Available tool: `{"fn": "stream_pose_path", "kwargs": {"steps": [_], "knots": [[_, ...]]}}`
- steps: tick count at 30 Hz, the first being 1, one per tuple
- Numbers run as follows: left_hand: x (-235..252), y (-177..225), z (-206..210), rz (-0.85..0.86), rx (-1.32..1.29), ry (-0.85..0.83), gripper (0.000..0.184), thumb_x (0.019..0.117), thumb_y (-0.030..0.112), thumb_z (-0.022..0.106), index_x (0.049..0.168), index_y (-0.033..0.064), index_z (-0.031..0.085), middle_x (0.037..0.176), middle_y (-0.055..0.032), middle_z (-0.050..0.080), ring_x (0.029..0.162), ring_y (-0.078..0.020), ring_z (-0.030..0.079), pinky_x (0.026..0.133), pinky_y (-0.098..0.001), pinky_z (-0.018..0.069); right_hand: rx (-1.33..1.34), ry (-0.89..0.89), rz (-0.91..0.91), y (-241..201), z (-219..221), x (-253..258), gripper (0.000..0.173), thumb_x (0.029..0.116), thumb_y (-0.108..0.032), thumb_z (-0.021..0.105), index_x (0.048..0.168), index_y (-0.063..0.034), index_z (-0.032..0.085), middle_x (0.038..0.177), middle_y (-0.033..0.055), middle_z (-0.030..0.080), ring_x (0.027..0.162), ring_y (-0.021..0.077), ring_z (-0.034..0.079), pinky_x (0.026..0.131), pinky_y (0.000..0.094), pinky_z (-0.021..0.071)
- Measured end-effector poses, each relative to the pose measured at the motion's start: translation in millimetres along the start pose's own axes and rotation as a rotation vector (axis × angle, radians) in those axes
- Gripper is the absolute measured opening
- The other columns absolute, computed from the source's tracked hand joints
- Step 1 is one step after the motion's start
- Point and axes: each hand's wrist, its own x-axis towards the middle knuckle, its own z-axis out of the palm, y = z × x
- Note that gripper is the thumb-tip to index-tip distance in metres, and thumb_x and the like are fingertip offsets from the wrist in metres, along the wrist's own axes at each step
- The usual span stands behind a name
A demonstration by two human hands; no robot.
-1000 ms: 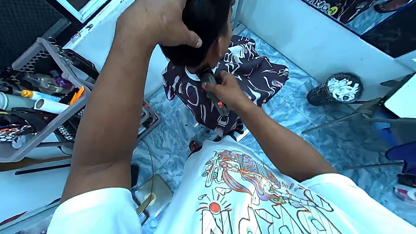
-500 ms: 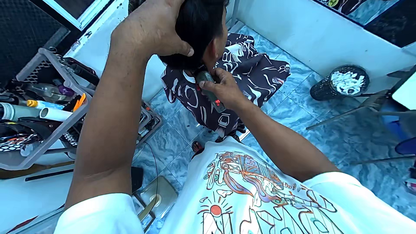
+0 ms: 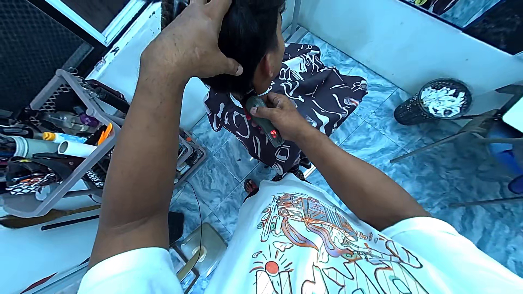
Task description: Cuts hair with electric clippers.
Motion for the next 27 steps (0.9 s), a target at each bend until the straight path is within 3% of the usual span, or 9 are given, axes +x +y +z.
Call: {"fn": "stream_pose_path", "kwargs": {"steps": [3, 8, 10, 13, 17, 22, 27], "knots": [[-0.2, 0.4, -0.1, -0.021, 0.004, -0.001, 0.098, 0.0731, 0.048, 0.087, 0.155, 0.018, 0.042, 0.151, -0.0196, 0.047, 0.135, -0.0343, 0.052, 0.109, -0.0606, 0.0433, 0.153, -0.046, -0.074, -4.5, 1.2, -1.9, 0.036, 0.0967, -0.015, 0.067, 0.126, 0.0035, 0.057, 0.101, 0.0189, 0.069, 0.083, 0.0277, 0.071, 0.069, 0.0422, 0.0635], [-0.5, 3.3, -1.1, -0.048, 0.023, -0.005, 0.103, 0.0729, 0.049, 0.087, 0.158, 0.0244, 0.036, 0.158, -0.0251, 0.035, 0.133, -0.0394, 0.053, 0.104, -0.0634, 0.0462, 0.057, -0.004, 0.078, -0.6, -0.4, -1.5, 0.033, 0.0965, -0.017, 0.07, 0.121, 0.0021, 0.059, 0.098, 0.0179, 0.07, 0.077, 0.0267, 0.072, 0.065, 0.0403, 0.0633], [-0.9, 3.8, -1.4, -0.051, 0.016, -0.003, 0.102, 0.0731, 0.047, 0.088, 0.158, 0.0268, 0.035, 0.159, -0.025, 0.033, 0.132, -0.0397, 0.053, 0.103, -0.0639, 0.0467, 0.114, -0.026, 0.043, -6.2, -0.1, -3.0, 0.033, 0.0972, -0.018, 0.068, 0.122, 0.0015, 0.059, 0.099, 0.0182, 0.07, 0.078, 0.027, 0.072, 0.065, 0.0405, 0.0632], [-0.1, 2.5, -0.6, -0.041, 0.004, 0.005, 0.103, 0.0735, 0.046, 0.088, 0.159, 0.0246, 0.035, 0.159, -0.0254, 0.032, 0.133, -0.0404, 0.053, 0.104, -0.0642, 0.0463, 0.188, -0.061, -0.041, -7.7, 1.0, -2.3, 0.033, 0.098, -0.017, 0.066, 0.125, 0.0019, 0.057, 0.101, 0.0182, 0.07, 0.082, 0.0271, 0.072, 0.067, 0.0416, 0.0634], [-1.1, 4.0, -2.0, -0.052, 0.02, -0.004, 0.109, 0.0736, 0.048, 0.088, 0.162, 0.0274, 0.028, 0.163, -0.0245, 0.026, 0.134, -0.0408, 0.052, 0.103, -0.0644, 0.0472, 0.118, -0.024, 0.083, -2.7, 0.1, -2.1, 0.031, 0.0974, -0.017, 0.068, 0.12, 0.0022, 0.059, 0.098, 0.0177, 0.069, 0.076, 0.0263, 0.071, 0.064, 0.04, 0.0632], [0.2, 0.3, -1.0, -0.031, 0.023, 0.001, 0.112, 0.0736, 0.051, 0.087, 0.164, 0.0264, 0.025, 0.165, -0.0242, 0.023, 0.136, -0.041, 0.05, 0.104, -0.0637, 0.0466, 0.238, -0.091, -0.026, -12.6, 0.5, -2.8, 0.034, 0.0965, -0.019, 0.065, 0.123, 0.0016, 0.058, 0.099, 0.0188, 0.07, 0.08, 0.0269, 0.072, 0.067, 0.0416, 0.0632], [1.5, -1.7, -0.4, -0.03, 0.024, 0.007, 0.115, 0.0715, 0.052, 0.087, 0.164, 0.0259, 0.024, 0.168, -0.024, 0.018, 0.142, -0.0414, 0.044, 0.107, -0.0638, 0.0443, 0.171, -0.057, 0.076, -11.4, -2.0, -3.6, 0.03, 0.097, -0.017, 0.067, 0.119, 0.0019, 0.06, 0.097, 0.0182, 0.07, 0.076, 0.0268, 0.071, 0.064, 0.0408, 0.063]]}}
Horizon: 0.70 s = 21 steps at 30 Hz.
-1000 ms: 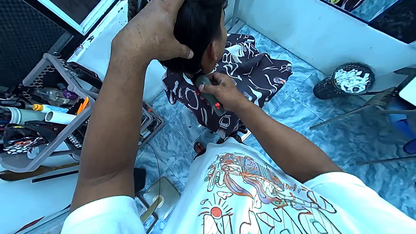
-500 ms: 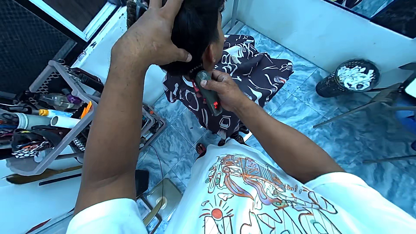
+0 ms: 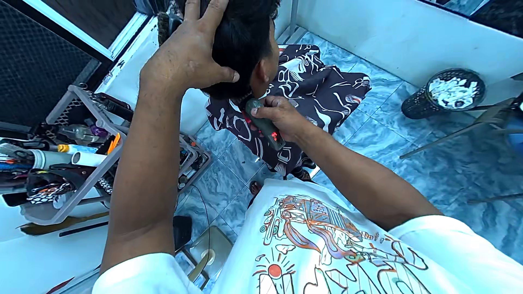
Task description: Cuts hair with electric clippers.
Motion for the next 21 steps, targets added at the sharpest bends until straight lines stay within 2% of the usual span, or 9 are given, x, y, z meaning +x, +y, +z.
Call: {"fn": "stream_pose_path", "kwargs": {"steps": [4, 7, 9, 12, 15, 17, 21], "knots": [[0.0, 0.4, 0.0, -0.004, 0.008, -0.004, 0.115, 0.0723, 0.053, 0.086, 0.164, 0.0262, 0.023, 0.168, -0.0244, 0.017, 0.143, -0.0412, 0.044, 0.108, -0.0628, 0.0439, 0.079, -0.072, -0.104, -8.4, 0.4, 0.2, 0.034, 0.0969, -0.018, 0.065, 0.124, 0.0012, 0.057, 0.1, 0.0189, 0.069, 0.081, 0.0276, 0.071, 0.068, 0.0425, 0.0633], [1.3, -0.6, -0.8, -0.002, 0.011, -0.003, 0.118, 0.0708, 0.054, 0.087, 0.165, 0.0277, 0.021, 0.17, -0.0238, 0.012, 0.145, -0.0418, 0.04, 0.109, -0.0622, 0.0439, -0.057, 0.018, 0.004, -5.0, 1.7, -0.7, 0.031, 0.0958, -0.017, 0.07, 0.119, 0.0016, 0.06, 0.096, 0.0176, 0.07, 0.075, 0.0262, 0.071, 0.062, 0.0397, 0.0623], [1.6, -1.0, -0.7, -0.001, 0.017, -0.004, 0.119, 0.0706, 0.055, 0.086, 0.165, 0.0291, 0.019, 0.17, -0.0226, 0.01, 0.147, -0.042, 0.038, 0.109, -0.0628, 0.0433, -0.037, 0.029, 0.029, -7.0, 1.6, -2.0, 0.03, 0.096, -0.017, 0.069, 0.118, 0.0013, 0.06, 0.095, 0.0178, 0.07, 0.074, 0.0264, 0.071, 0.062, 0.0399, 0.0625], [0.5, -1.4, -1.0, -0.001, 0.019, -0.006, 0.118, 0.0713, 0.055, 0.085, 0.166, 0.0293, 0.018, 0.171, -0.0232, 0.008, 0.146, -0.0425, 0.038, 0.109, -0.063, 0.0435, 0.08, -0.067, -0.073, -16.4, 1.6, -3.3, 0.034, 0.0959, -0.019, 0.065, 0.122, 0.0002, 0.058, 0.099, 0.0187, 0.069, 0.079, 0.0271, 0.071, 0.066, 0.0414, 0.063], [0.3, -2.7, -0.7, 0.002, 0.007, 0.001, 0.121, 0.0694, 0.055, 0.087, 0.166, 0.031, 0.018, 0.171, -0.0227, 0.006, 0.146, -0.042, 0.039, 0.108, -0.0629, 0.0443, -0.045, -0.029, -0.036, -13.4, 2.7, -2.7, 0.033, 0.0955, -0.017, 0.069, 0.121, 0.0023, 0.06, 0.097, 0.0184, 0.07, 0.076, 0.0263, 0.071, 0.063, 0.0396, 0.0625], [0.0, -1.8, -1.3, 0.002, 0.003, 0.006, 0.123, 0.0694, 0.054, 0.087, 0.166, 0.0329, 0.015, 0.171, -0.024, 0.003, 0.148, -0.0435, 0.035, 0.109, -0.0628, 0.0435, -0.112, 0.021, 0.011, -10.6, 2.4, -1.7, 0.031, 0.0948, -0.016, 0.072, 0.117, 0.0027, 0.061, 0.094, 0.0175, 0.07, 0.073, 0.025, 0.071, 0.062, 0.0383, 0.0621], [-0.1, -2.8, -1.0, 0.007, 0.0, 0.004, 0.125, 0.0694, 0.054, 0.087, 0.167, 0.0335, 0.012, 0.171, -0.0238, 0.001, 0.151, -0.044, 0.03, 0.112, -0.0629, 0.0408, 0.033, -0.034, -0.07, -18.3, 3.9, -2.5, 0.032, 0.0952, -0.017, 0.068, 0.12, 0.0021, 0.059, 0.098, 0.0187, 0.07, 0.078, 0.0271, 0.072, 0.066, 0.0411, 0.0633]]}}
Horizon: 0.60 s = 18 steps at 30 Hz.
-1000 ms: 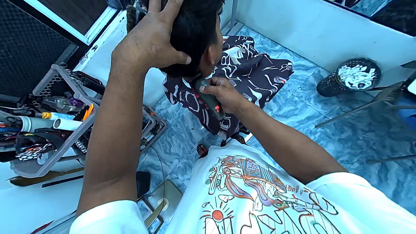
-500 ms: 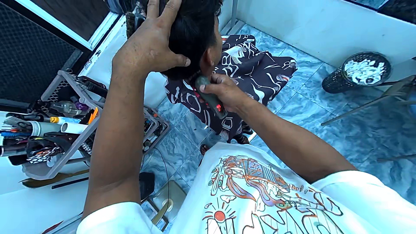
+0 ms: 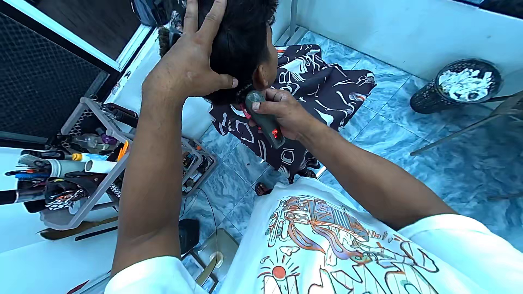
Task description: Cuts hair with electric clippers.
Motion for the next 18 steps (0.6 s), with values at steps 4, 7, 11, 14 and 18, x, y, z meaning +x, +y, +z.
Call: {"fn": "stream_pose_path", "kwargs": {"steps": [4, 7, 11, 14, 18], "knots": [[-0.9, 2.6, -1.7, -0.007, 0.019, -0.004, 0.124, 0.071, 0.053, 0.086, 0.167, 0.0341, 0.01, 0.172, -0.0229, 0.0, 0.151, -0.0444, 0.03, 0.11, -0.0632, 0.0425, -0.105, 0.056, 0.101, 7.9, -1.0, -2.7, 0.03, 0.0957, -0.017, 0.071, 0.116, 0.0019, 0.06, 0.093, 0.018, 0.07, 0.072, 0.026, 0.071, 0.061, 0.0388, 0.0626], [-1.8, 3.5, -1.6, -0.01, 0.03, 0.0, 0.123, 0.0723, 0.053, 0.086, 0.167, 0.0329, 0.01, 0.172, -0.0224, -0.001, 0.15, -0.0433, 0.034, 0.109, -0.0623, 0.0442, -0.034, 0.054, 0.098, 2.7, -3.5, -3.8, 0.03, 0.0957, -0.018, 0.069, 0.116, 0.0015, 0.06, 0.095, 0.0185, 0.07, 0.074, 0.0267, 0.071, 0.062, 0.0399, 0.0627], [-2.2, 2.0, -0.8, 0.003, 0.033, 0.001, 0.124, 0.0721, 0.053, 0.086, 0.167, 0.0336, 0.009, 0.172, -0.0206, -0.003, 0.152, -0.0417, 0.029, 0.111, -0.061, 0.0429, -0.009, 0.024, 0.039, -3.0, -1.3, -3.8, 0.033, 0.095, -0.018, 0.069, 0.119, 0.0019, 0.059, 0.097, 0.0189, 0.069, 0.076, 0.0275, 0.072, 0.063, 0.0406, 0.0631], [-2.5, 3.0, -1.3, 0.017, 0.027, 0.004, 0.126, 0.0712, 0.054, 0.085, 0.167, 0.0322, 0.007, 0.172, -0.0213, -0.007, 0.154, -0.0428, 0.025, 0.113, -0.0616, 0.0405, -0.103, 0.054, 0.122, -2.4, -2.0, -4.6, 0.028, 0.0959, -0.016, 0.071, 0.114, 0.0027, 0.06, 0.093, 0.0182, 0.07, 0.072, 0.0256, 0.071, 0.06, 0.0379, 0.0623], [-4.9, 5.4, -1.6, -0.026, -0.018, 0.013, 0.121, 0.0727, 0.09, 0.059, 0.168, 0.0324, 0.01, 0.173, -0.0185, -0.005, 0.158, -0.0369, 0.015, 0.12, -0.0598, 0.0322, 0.004, -0.02, 0.052, -14.7, -2.6, -4.9, 0.03, 0.0968, -0.018, 0.066, 0.119, 0.0008, 0.06, 0.097, 0.019, 0.07, 0.076, 0.027, 0.072, 0.063, 0.0399, 0.063]]}}
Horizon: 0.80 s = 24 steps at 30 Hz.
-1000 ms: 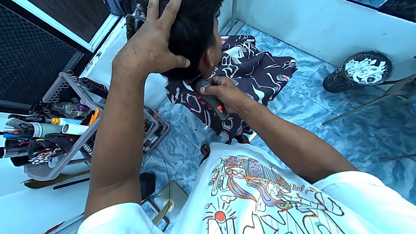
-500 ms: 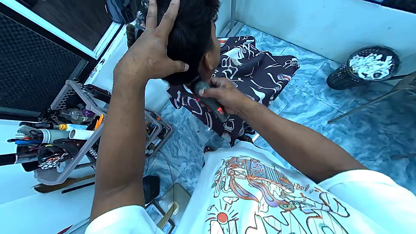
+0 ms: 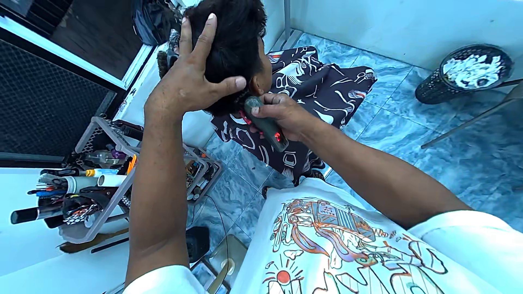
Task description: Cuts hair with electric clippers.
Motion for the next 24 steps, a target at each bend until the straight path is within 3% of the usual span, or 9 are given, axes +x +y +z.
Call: {"fn": "stream_pose_path", "kwargs": {"steps": [3, 6, 10, 14, 16, 19, 22, 24], "knots": [[-1.2, 1.4, 1.6, -0.009, -0.058, 0.055, 0.097, 0.0892, 0.087, 0.035, 0.167, 0.0326, 0.018, 0.174, -0.017, 0.002, 0.159, -0.0346, 0.014, 0.123, -0.061, 0.0264, -0.158, 0.048, 0.023, 5.3, -2.2, -0.8, 0.029, 0.0939, -0.016, 0.072, 0.114, 0.0025, 0.061, 0.093, 0.0175, 0.069, 0.072, 0.0255, 0.07, 0.061, 0.0386, 0.0619], [-0.4, -0.3, 3.0, -0.004, -0.058, 0.052, 0.094, 0.0899, 0.08, 0.048, 0.167, 0.0344, 0.017, 0.174, -0.0167, 0.001, 0.159, -0.032, 0.014, 0.123, -0.0574, 0.0284, -0.178, 0.08, 0.053, 4.0, -4.8, -1.6, 0.03, 0.0941, -0.017, 0.073, 0.114, 0.0022, 0.06, 0.093, 0.0176, 0.07, 0.07, 0.0251, 0.071, 0.059, 0.0375, 0.0617], [-0.2, -2.5, 3.4, 0.01, -0.053, 0.041, 0.102, 0.0847, 0.075, 0.061, 0.167, 0.0339, 0.016, 0.174, -0.0167, -0.001, 0.159, -0.0318, 0.015, 0.122, -0.055, 0.0306, -0.042, -0.012, -0.084, -3.7, -3.2, -0.2, 0.03, 0.0943, -0.014, 0.069, 0.118, 0.0022, 0.06, 0.097, 0.0184, 0.069, 0.078, 0.0268, 0.071, 0.068, 0.0412, 0.0635], [-0.5, -1.2, 2.6, 0.005, -0.037, 0.035, 0.103, 0.0842, 0.075, 0.061, 0.167, 0.0342, 0.015, 0.173, -0.0178, -0.002, 0.159, -0.0325, 0.014, 0.122, -0.0555, 0.0303, -0.224, 0.105, 0.021, 5.1, -2.0, -1.7, 0.031, 0.0907, -0.014, 0.076, 0.112, 0.0035, 0.061, 0.093, 0.0169, 0.07, 0.073, 0.0245, 0.071, 0.065, 0.0382, 0.0629], [0.3, -1.5, 3.5, 0.005, -0.032, 0.039, 0.103, 0.0841, 0.075, 0.061, 0.167, 0.0344, 0.015, 0.173, -0.018, -0.002, 0.159, -0.0332, 0.014, 0.122, -0.0559, 0.0305, -0.139, 0.078, -0.022, -0.8, -0.4, -3.4, 0.032, 0.0921, -0.014, 0.074, 0.116, 0.0033, 0.061, 0.094, 0.0177, 0.07, 0.073, 0.0254, 0.071, 0.063, 0.0388, 0.0628], [0.0, -1.9, 3.7, 0.003, -0.032, 0.034, 0.103, 0.0837, 0.074, 0.062, 0.167, 0.0349, 0.015, 0.174, -0.0167, -0.003, 0.159, -0.033, 0.014, 0.122, -0.056, 0.0305, -0.057, -0.001, -0.124, -8.3, 4.3, -5.3, 0.032, 0.0947, -0.012, 0.071, 0.12, 0.0039, 0.06, 0.097, 0.0184, 0.069, 0.079, 0.0263, 0.071, 0.069, 0.0408, 0.0638], [-0.8, -0.8, 1.9, 0.007, -0.02, 0.026, 0.104, 0.0839, 0.074, 0.062, 0.167, 0.0343, 0.014, 0.173, -0.017, -0.004, 0.159, -0.0328, 0.014, 0.122, -0.0559, 0.0302, -0.274, 0.093, -0.017, 0.5, 4.2, -4.6, 0.031, 0.0902, -0.016, 0.077, 0.111, 0.0031, 0.063, 0.093, 0.0163, 0.07, 0.075, 0.0245, 0.071, 0.068, 0.0403, 0.063], [-0.1, -0.6, 1.5, 0.005, -0.011, 0.024, 0.104, 0.0841, 0.073, 0.062, 0.167, 0.0347, 0.013, 0.173, -0.017, -0.004, 0.159, -0.0326, 0.014, 0.122, -0.0558, 0.0304, -0.3, 0.117, 0.015, 0.4, 4.0, -4.5, 0.032, 0.0905, -0.018, 0.078, 0.11, 0.0023, 0.063, 0.093, 0.0159, 0.07, 0.074, 0.0244, 0.071, 0.067, 0.0399, 0.063]]}}
